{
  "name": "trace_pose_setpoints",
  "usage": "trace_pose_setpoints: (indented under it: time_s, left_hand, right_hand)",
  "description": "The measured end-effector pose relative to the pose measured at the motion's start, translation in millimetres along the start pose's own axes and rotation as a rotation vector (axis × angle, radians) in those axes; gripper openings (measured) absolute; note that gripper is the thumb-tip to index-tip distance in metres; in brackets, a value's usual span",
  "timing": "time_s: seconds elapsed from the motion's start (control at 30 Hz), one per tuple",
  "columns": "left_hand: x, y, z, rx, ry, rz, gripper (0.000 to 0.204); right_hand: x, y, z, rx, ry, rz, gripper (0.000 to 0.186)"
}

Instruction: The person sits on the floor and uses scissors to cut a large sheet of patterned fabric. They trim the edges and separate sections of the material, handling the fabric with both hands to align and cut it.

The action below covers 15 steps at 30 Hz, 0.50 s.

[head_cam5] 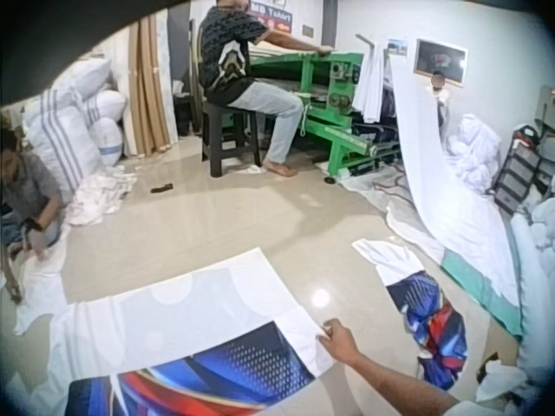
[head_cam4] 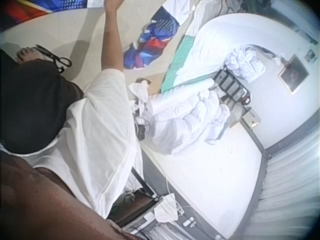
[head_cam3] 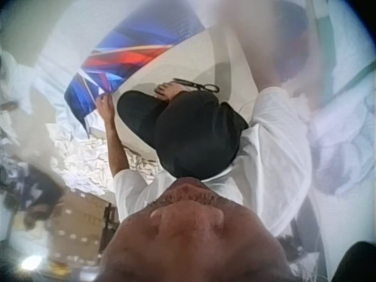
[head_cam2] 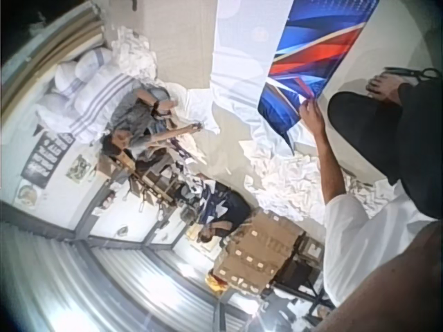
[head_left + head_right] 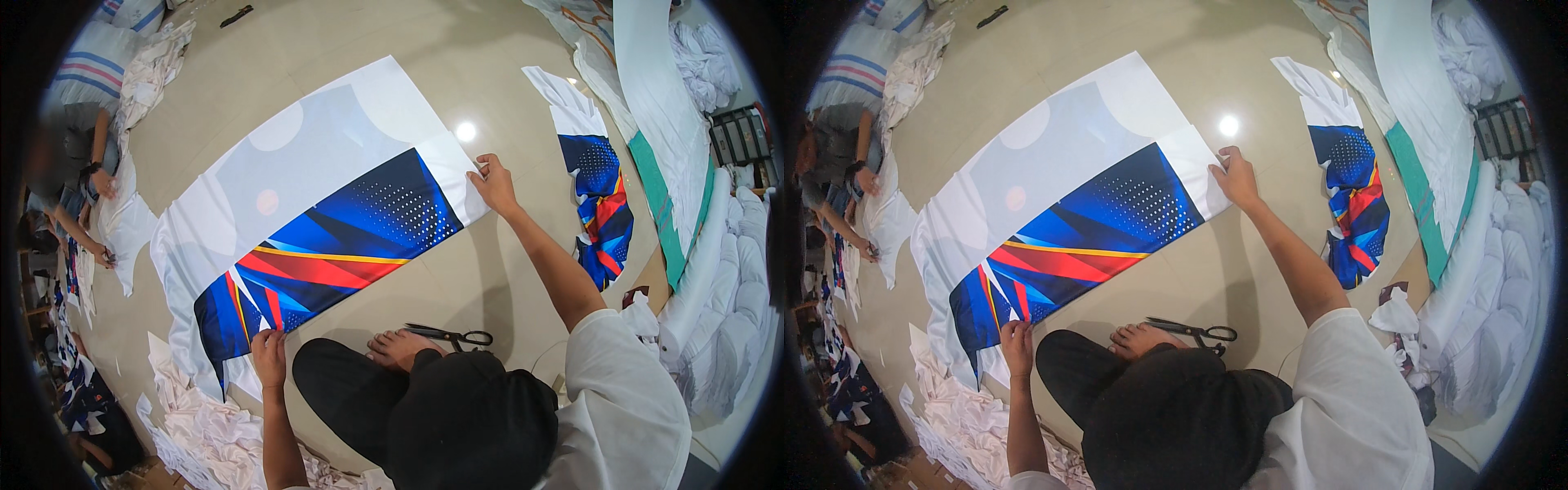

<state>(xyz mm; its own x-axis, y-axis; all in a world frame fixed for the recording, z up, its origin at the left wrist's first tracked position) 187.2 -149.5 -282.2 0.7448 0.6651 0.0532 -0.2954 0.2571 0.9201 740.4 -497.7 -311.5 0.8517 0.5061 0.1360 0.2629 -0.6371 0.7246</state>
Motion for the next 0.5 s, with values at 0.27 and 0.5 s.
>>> trace_pose_setpoints:
  time_s: [0.27,0.5]
  left_hand:
    - [0.3,-5.5,4.3,-0.025,0.026,-0.050,0.014]
    - [2.1,-2.2,7.8,-0.035,0.000,-0.087,0.014]
  right_hand:
    - [-3.6,-2.4,-2.6,-0.004,0.003,0.006,0.045]
    - [-7.0,-7.8,-0.2,-0.040,0.053,0.038,0.041]
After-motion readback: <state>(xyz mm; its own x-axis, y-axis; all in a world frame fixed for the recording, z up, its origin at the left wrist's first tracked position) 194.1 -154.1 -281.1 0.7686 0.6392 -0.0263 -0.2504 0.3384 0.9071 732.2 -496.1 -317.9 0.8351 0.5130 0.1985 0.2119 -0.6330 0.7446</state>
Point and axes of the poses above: each hand's wrist, its own x-axis towards the middle knuckle, its own y-axis out of the back of the hand, z = x × y, the point moved 3 cm from there along x, towards the middle knuckle, and after that the axes turned 13 degrees about y, right-handed, at the moved point
